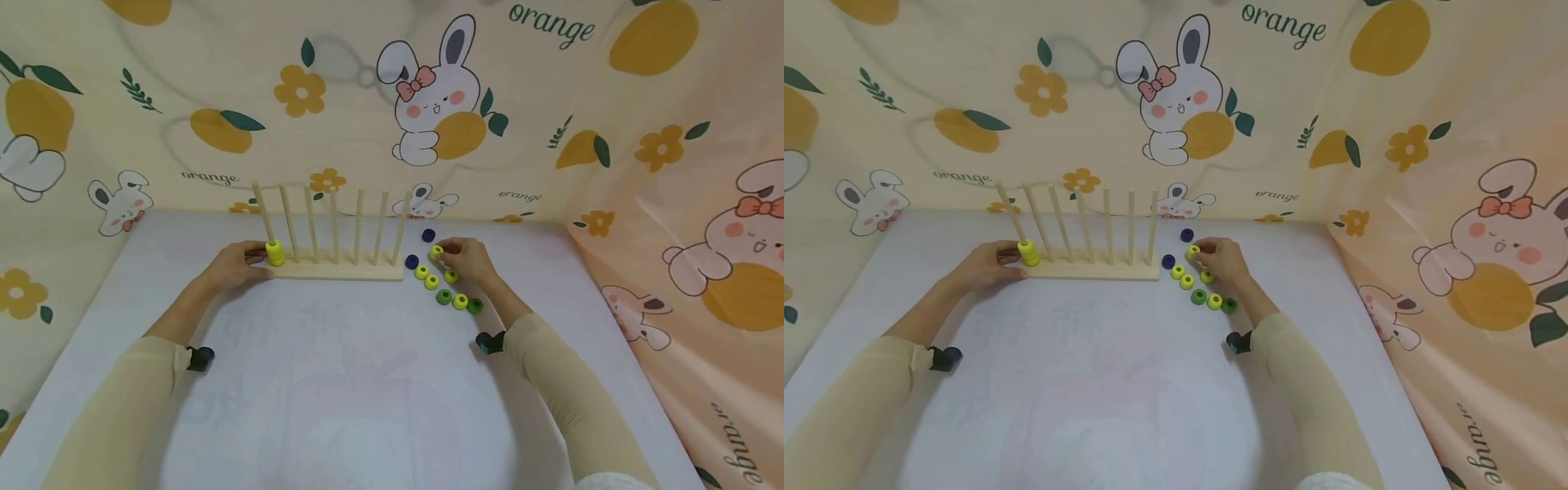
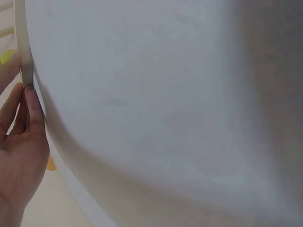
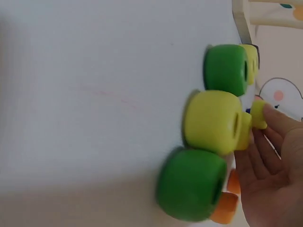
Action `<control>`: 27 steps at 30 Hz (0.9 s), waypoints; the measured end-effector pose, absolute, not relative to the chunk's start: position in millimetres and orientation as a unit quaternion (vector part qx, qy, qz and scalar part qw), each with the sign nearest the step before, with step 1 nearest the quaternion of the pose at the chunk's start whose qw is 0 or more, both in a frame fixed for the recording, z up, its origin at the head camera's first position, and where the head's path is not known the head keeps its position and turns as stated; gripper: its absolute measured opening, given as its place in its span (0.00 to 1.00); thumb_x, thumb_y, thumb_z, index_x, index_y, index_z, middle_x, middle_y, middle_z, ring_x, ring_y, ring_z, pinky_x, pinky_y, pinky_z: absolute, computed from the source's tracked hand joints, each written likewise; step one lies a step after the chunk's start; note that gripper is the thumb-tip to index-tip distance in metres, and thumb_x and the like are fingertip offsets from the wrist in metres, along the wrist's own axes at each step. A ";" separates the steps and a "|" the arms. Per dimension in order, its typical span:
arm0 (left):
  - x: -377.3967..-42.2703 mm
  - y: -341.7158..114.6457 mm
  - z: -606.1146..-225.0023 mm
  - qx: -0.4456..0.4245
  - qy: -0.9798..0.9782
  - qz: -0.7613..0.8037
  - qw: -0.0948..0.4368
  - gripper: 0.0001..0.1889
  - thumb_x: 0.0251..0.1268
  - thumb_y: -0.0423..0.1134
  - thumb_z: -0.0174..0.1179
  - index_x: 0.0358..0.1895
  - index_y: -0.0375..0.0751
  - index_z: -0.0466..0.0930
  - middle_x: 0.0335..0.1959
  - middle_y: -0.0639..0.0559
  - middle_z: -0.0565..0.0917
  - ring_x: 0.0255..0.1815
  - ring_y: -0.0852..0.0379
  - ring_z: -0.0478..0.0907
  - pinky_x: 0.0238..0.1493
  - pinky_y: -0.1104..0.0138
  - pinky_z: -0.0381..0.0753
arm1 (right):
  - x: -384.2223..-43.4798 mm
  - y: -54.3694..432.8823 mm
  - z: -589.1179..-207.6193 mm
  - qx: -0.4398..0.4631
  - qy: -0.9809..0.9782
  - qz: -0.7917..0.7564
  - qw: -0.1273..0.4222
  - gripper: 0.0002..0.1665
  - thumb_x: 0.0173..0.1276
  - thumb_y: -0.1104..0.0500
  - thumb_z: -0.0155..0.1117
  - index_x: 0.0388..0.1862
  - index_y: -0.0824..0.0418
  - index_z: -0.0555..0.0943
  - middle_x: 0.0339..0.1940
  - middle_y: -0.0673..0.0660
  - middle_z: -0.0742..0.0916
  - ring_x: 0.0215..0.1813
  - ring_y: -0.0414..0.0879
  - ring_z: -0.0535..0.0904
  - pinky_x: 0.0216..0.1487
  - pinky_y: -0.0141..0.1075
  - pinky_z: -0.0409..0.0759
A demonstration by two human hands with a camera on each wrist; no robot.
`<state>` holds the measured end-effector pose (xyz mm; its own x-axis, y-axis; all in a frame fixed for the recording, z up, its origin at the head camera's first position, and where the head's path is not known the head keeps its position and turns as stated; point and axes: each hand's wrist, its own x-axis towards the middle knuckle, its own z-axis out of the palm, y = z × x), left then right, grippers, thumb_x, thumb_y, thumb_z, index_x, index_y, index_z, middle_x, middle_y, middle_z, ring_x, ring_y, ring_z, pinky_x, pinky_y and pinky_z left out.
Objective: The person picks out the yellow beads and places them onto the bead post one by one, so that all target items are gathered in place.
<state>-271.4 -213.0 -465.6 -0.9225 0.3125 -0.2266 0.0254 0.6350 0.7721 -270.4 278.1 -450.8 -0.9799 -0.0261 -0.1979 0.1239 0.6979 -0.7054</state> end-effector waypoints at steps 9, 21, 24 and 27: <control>-269.0 -211.3 -462.8 0.097 0.887 0.418 0.172 0.38 0.64 0.32 0.67 0.73 0.24 0.58 0.70 0.29 0.66 0.71 0.36 0.66 0.72 0.52 0.66 | -273.3 275.7 -424.7 -0.002 0.912 -0.408 0.038 0.21 0.70 0.54 0.67 0.61 0.55 0.82 0.57 0.56 0.85 0.54 0.51 0.82 0.56 0.44 0.80; -268.6 -213.7 -464.5 0.099 0.887 0.417 0.175 0.39 0.63 0.32 0.68 0.73 0.24 0.57 0.70 0.29 0.66 0.71 0.36 0.66 0.72 0.51 0.67 | -280.9 277.0 -404.0 -0.033 0.882 -0.468 -0.031 0.20 0.69 0.55 0.69 0.59 0.54 0.83 0.56 0.55 0.86 0.51 0.48 0.83 0.47 0.33 0.83; -269.9 -214.6 -465.5 0.102 0.886 0.418 0.174 0.39 0.63 0.33 0.68 0.73 0.24 0.57 0.70 0.29 0.66 0.71 0.36 0.66 0.72 0.51 0.67 | -282.3 276.9 -398.7 -0.043 0.877 -0.477 -0.036 0.21 0.68 0.55 0.69 0.60 0.55 0.83 0.55 0.55 0.86 0.50 0.47 0.83 0.47 0.32 0.83; -271.6 -215.1 -466.4 0.103 0.885 0.420 0.174 0.39 0.63 0.33 0.68 0.73 0.24 0.57 0.70 0.29 0.66 0.71 0.36 0.66 0.72 0.52 0.67 | -282.7 275.7 -392.6 -0.046 0.871 -0.487 -0.039 0.21 0.68 0.55 0.69 0.60 0.56 0.83 0.56 0.55 0.86 0.50 0.47 0.83 0.50 0.32 0.84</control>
<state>-271.6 -215.1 -466.4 -0.9180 0.3282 -0.2225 0.0354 0.6266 0.7785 -282.7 275.7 -392.6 -0.9927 -0.0433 0.1128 -0.1187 0.5217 -0.8448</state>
